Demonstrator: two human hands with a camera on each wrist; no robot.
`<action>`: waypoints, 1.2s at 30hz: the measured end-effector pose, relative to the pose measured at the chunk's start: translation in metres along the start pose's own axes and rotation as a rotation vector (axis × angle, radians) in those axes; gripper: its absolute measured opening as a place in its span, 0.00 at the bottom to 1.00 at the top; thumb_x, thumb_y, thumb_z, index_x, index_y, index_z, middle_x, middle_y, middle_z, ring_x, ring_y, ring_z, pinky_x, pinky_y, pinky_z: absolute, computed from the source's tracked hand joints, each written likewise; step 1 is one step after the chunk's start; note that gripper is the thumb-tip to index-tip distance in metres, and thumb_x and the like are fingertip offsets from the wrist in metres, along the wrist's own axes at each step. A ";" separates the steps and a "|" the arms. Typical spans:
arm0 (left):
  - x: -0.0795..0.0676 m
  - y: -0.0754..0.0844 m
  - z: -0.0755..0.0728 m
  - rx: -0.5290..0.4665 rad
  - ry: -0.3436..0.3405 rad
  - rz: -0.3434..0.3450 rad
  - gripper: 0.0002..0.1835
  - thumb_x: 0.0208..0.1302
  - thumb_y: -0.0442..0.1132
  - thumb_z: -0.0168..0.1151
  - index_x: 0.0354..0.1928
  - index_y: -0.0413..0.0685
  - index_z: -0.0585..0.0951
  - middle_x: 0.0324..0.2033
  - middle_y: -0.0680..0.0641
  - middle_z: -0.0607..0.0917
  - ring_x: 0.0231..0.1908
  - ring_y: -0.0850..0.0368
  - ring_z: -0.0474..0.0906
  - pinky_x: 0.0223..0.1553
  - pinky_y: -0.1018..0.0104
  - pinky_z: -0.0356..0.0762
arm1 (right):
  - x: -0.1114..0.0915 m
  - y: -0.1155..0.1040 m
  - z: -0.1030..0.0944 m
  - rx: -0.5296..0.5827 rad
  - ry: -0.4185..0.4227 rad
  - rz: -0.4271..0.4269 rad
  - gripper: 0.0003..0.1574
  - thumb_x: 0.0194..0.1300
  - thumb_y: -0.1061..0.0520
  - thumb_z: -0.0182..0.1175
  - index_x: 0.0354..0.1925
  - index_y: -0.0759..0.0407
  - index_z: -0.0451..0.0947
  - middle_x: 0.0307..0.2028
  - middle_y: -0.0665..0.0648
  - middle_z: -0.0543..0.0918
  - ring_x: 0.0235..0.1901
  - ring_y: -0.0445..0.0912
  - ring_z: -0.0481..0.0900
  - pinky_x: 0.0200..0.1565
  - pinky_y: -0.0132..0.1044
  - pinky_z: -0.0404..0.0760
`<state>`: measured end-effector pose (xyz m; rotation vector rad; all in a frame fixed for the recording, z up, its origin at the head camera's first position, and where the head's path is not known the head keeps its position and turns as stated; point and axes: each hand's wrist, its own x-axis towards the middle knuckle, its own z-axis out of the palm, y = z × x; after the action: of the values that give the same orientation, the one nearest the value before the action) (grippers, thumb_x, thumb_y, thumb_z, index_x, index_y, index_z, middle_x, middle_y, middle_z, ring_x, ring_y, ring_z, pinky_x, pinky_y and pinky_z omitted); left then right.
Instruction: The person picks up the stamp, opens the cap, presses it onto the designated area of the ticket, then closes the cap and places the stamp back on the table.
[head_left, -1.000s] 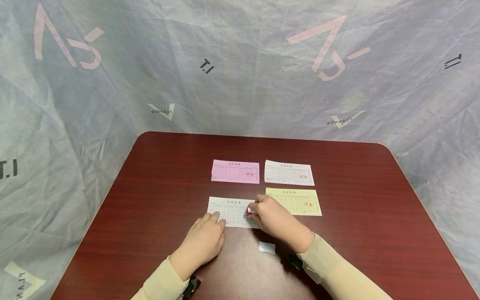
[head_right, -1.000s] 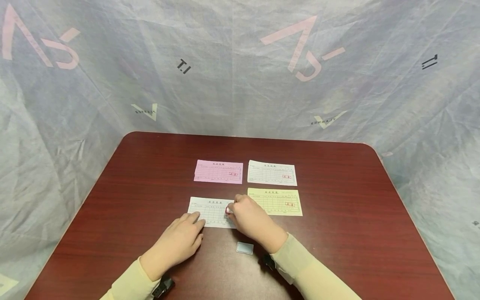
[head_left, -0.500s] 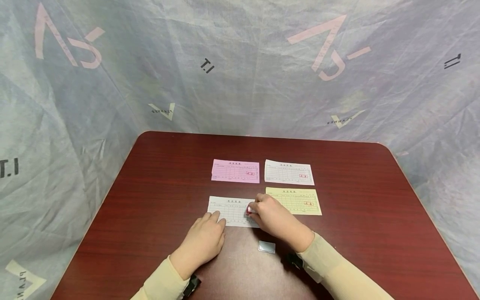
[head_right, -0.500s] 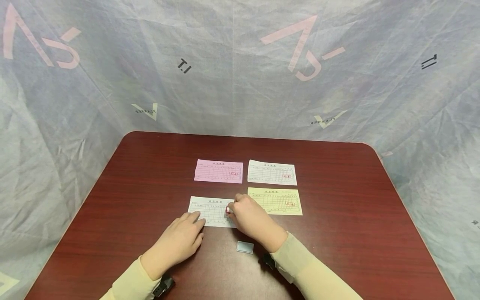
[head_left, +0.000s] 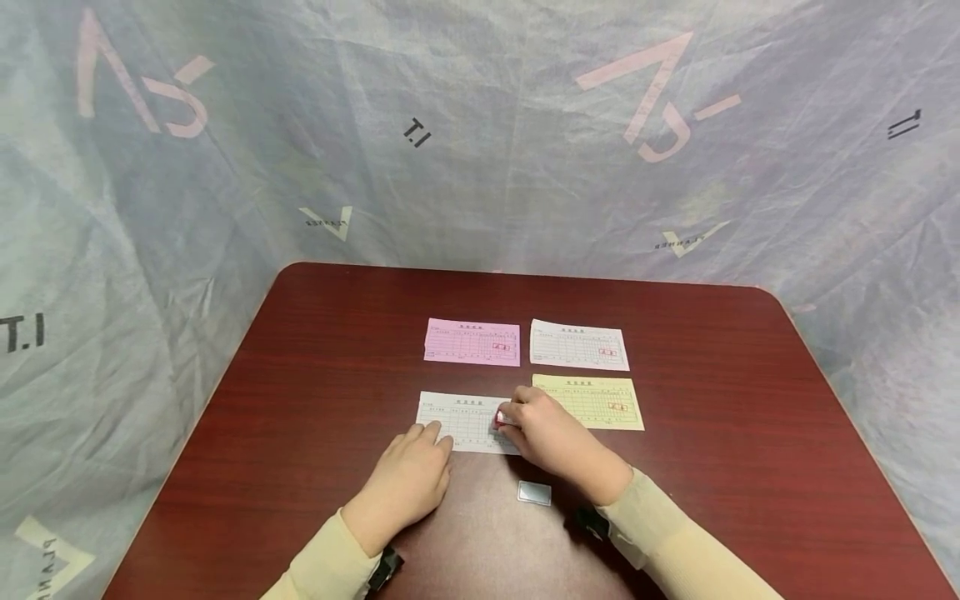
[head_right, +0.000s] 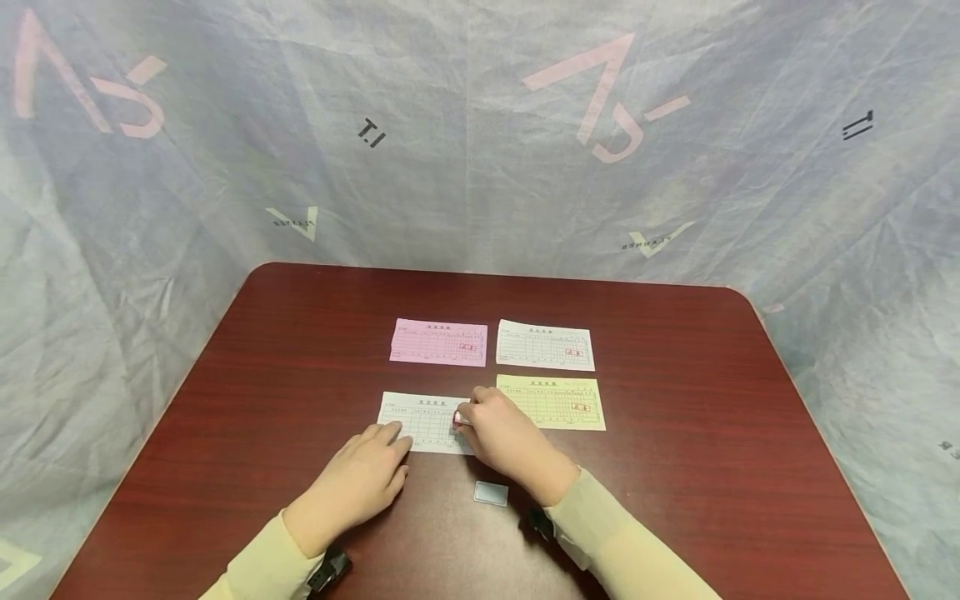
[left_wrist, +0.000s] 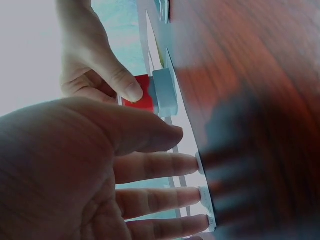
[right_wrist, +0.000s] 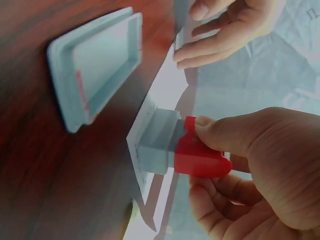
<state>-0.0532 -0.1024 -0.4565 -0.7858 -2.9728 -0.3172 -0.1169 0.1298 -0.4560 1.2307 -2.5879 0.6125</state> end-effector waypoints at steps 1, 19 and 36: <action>0.000 0.000 0.000 0.003 -0.001 -0.002 0.09 0.60 0.37 0.67 0.40 0.39 0.83 0.43 0.38 0.80 0.43 0.40 0.77 0.43 0.45 0.77 | 0.000 0.000 0.000 0.007 0.004 -0.001 0.09 0.56 0.64 0.76 0.31 0.60 0.83 0.27 0.51 0.73 0.26 0.43 0.71 0.30 0.36 0.75; 0.004 -0.002 -0.001 0.017 -0.006 0.004 0.12 0.59 0.37 0.67 0.42 0.37 0.83 0.44 0.37 0.80 0.44 0.39 0.77 0.42 0.46 0.77 | -0.027 0.013 -0.037 0.172 0.165 0.077 0.12 0.58 0.62 0.75 0.41 0.61 0.85 0.33 0.48 0.78 0.31 0.40 0.76 0.35 0.38 0.79; 0.015 -0.014 0.002 -0.002 -0.053 -0.033 0.17 0.62 0.37 0.66 0.50 0.35 0.82 0.54 0.33 0.79 0.54 0.34 0.76 0.50 0.41 0.76 | -0.047 0.014 -0.046 0.167 0.188 0.082 0.12 0.57 0.65 0.73 0.41 0.60 0.85 0.34 0.47 0.79 0.33 0.39 0.77 0.36 0.40 0.80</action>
<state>-0.0733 -0.1063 -0.4594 -0.7577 -3.0380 -0.3053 -0.0982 0.1910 -0.4355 1.0597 -2.4813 0.9305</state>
